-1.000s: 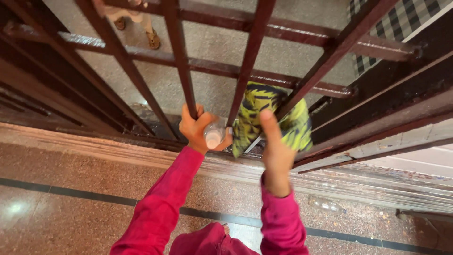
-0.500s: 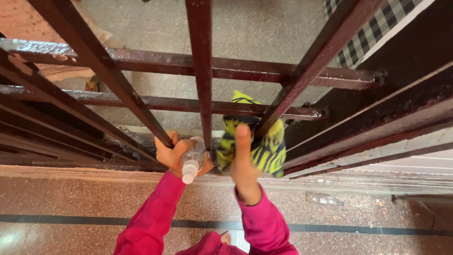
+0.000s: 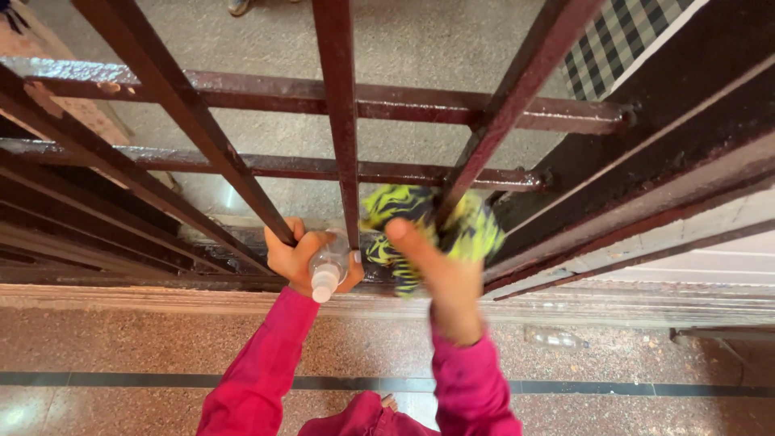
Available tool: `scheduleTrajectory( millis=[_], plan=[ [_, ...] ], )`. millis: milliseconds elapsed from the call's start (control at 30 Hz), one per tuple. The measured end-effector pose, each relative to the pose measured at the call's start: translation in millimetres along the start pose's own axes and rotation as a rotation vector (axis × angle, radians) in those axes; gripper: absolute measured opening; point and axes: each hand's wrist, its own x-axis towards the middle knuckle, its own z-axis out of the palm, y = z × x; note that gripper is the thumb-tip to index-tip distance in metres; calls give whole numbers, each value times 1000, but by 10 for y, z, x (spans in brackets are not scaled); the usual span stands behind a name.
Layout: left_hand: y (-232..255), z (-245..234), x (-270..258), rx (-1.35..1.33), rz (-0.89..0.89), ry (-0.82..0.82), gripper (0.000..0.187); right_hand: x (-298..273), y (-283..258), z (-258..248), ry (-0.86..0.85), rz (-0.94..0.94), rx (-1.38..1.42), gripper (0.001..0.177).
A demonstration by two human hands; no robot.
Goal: The person cleans a brown metal gate by spraying a liquid from a bottle and wiping the bars with a patterned cloth. They systematically clean vertical and horizontal bars, moving along the gate's length.
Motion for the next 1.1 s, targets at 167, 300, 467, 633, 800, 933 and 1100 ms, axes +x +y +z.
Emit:
scheduleTrajectory(
  millis=[167, 300, 467, 633, 800, 933, 1100],
  plan=[
    [-24, 28, -2, -21, 10, 28, 40, 453, -256, -110, -285, 464, 663, 47],
    [-41, 14, -3, 17, 21, 11, 39, 251, -77, -60, -159, 185, 220, 34],
    [-12, -7, 0, 15, -26, -22, 37, -61, 415, 268, 331, -550, -613, 45],
    [7, -14, 38, 11, -8, -19, 35, -588, 938, 244, 151, -305, -499, 52],
    [47, -21, 57, 15, -11, -20, 32, -1018, 1189, 234, 76, 16, -309, 34],
    [30, 1, 37, -4, -21, -8, 35, -845, 1059, 233, 52, -22, -229, 30],
    [-9, -6, 5, 16, -8, -16, 36, -89, 635, -80, -125, 67, -70, 34]
  ],
)
